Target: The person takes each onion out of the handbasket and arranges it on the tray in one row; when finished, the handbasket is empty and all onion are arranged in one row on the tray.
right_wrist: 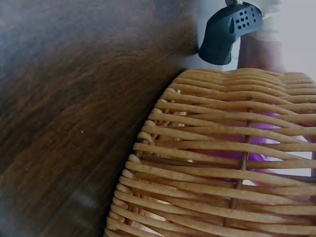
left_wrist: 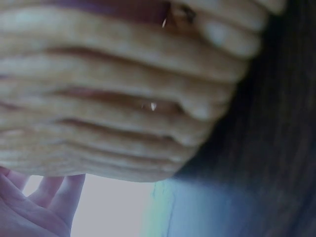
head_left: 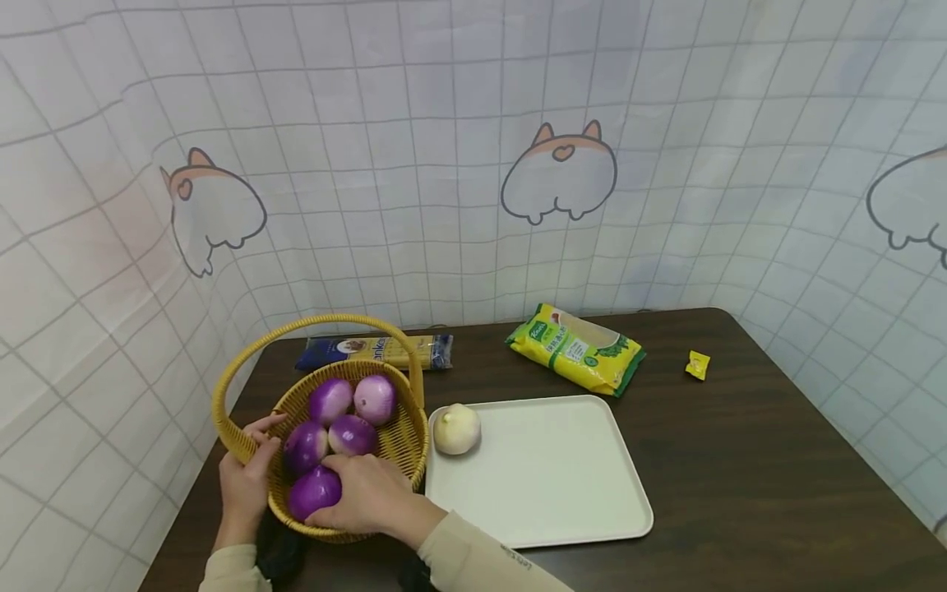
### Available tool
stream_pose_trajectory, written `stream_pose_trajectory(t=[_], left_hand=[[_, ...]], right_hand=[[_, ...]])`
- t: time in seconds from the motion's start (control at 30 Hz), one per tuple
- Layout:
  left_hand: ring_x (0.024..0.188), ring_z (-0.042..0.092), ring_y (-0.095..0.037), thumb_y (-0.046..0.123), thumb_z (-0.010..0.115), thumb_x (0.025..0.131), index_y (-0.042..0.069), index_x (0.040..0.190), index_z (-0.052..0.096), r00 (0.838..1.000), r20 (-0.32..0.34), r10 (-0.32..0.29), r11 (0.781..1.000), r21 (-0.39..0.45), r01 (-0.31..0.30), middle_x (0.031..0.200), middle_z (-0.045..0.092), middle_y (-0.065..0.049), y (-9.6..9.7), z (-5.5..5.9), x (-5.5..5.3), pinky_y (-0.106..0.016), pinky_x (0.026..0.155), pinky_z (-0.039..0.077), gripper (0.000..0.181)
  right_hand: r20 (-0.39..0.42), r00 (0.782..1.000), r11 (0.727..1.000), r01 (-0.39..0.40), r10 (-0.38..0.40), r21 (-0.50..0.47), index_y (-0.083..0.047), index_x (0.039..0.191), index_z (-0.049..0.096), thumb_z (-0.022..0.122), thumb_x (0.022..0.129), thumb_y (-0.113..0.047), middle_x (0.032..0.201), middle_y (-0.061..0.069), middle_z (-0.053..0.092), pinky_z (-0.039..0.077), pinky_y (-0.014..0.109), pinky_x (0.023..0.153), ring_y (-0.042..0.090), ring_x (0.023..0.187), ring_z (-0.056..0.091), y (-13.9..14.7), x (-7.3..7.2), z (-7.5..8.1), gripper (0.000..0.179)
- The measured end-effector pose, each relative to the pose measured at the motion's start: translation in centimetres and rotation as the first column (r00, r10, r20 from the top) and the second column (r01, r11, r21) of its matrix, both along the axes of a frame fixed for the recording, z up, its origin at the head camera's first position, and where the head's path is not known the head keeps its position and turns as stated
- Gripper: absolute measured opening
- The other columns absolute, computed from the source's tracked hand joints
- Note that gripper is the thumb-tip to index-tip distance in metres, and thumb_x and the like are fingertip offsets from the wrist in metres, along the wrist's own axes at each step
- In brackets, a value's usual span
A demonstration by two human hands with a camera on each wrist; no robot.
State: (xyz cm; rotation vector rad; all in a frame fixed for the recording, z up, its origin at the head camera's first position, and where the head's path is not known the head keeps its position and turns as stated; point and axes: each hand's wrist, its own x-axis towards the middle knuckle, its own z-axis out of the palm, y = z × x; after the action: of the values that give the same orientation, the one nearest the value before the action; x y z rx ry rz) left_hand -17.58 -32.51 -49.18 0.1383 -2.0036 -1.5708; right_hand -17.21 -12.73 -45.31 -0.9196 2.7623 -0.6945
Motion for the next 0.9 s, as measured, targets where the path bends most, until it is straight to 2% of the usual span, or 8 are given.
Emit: stream_pose_trajectory(t=[0.2,0.27,0.43,0.53,0.7,0.9], left_hand=[[0.110,0.058,-0.012,-0.006,0.052,0.095,-0.013,0.085,0.049,1.000,0.001,0.001,1.000,0.017,-0.001,0.114,0.066,-0.019,0.1,-0.1,0.1,-0.014,0.089,0.042,0.013],[0.110,0.058,-0.013,-0.006,0.052,0.095,-0.013,0.085,0.049,1.000,-0.006,-0.005,1.000,0.028,0.005,0.113,0.066,-0.017,0.1,-0.1,0.2,-0.015,0.087,0.042,0.013],[0.110,0.058,-0.014,-0.008,0.052,0.094,-0.013,0.084,0.048,0.999,-0.032,-0.012,1.000,0.021,0.013,0.112,0.067,-0.016,0.2,0.1,0.1,-0.016,0.087,0.041,0.013],[0.110,0.058,-0.014,-0.008,0.052,0.094,-0.013,0.083,0.047,0.999,-0.040,-0.014,1.000,0.012,0.015,0.112,0.067,-0.016,0.2,0.2,0.1,-0.016,0.088,0.040,0.013],[0.110,0.057,-0.011,-0.006,0.053,0.095,-0.013,0.084,0.048,1.000,-0.003,-0.002,1.000,0.005,0.002,0.114,0.067,-0.014,0.1,0.3,0.0,-0.014,0.089,0.040,0.013],[0.111,0.057,-0.010,-0.005,0.054,0.094,-0.012,0.083,0.048,1.000,0.023,0.006,1.000,0.000,-0.006,0.114,0.068,-0.012,-0.1,0.0,0.0,-0.013,0.089,0.039,0.015]], right_hand=[[0.053,0.998,1.000,-0.028,0.028,0.002,-0.030,0.135,0.053,0.075,0.076,-0.058,0.116,-0.012,0.064,0.050,0.025,0.079,0.004,0.099,0.060,-0.1,-0.1,0.0,0.069],[0.065,0.998,1.000,-0.021,0.021,0.006,-0.029,0.135,0.052,0.076,0.075,-0.058,0.116,-0.011,0.064,0.049,0.025,0.079,0.004,0.100,0.061,-0.2,-0.2,0.0,0.070],[0.057,0.998,1.000,0.000,0.000,-0.001,-0.025,0.134,0.053,0.077,0.074,-0.058,0.117,-0.008,0.064,0.049,0.024,0.083,0.006,0.103,0.060,-0.4,-0.3,0.0,0.073],[0.052,0.999,1.000,0.009,-0.008,-0.017,-0.026,0.136,0.051,0.076,0.074,-0.059,0.125,-0.007,0.060,0.049,0.027,0.086,0.009,0.107,0.059,-0.3,-0.2,0.0,0.075],[0.065,0.998,0.997,-0.006,0.011,-0.082,-0.030,0.144,0.040,0.074,0.076,-0.057,0.136,-0.002,0.046,0.051,0.032,0.083,0.015,0.109,0.058,0.5,-0.1,0.2,0.081],[0.037,0.997,0.981,-0.067,0.075,-0.183,-0.028,0.143,0.039,0.076,0.075,-0.051,0.124,-0.003,0.045,0.051,0.027,0.078,0.007,0.097,0.055,1.2,0.2,0.2,0.080]])
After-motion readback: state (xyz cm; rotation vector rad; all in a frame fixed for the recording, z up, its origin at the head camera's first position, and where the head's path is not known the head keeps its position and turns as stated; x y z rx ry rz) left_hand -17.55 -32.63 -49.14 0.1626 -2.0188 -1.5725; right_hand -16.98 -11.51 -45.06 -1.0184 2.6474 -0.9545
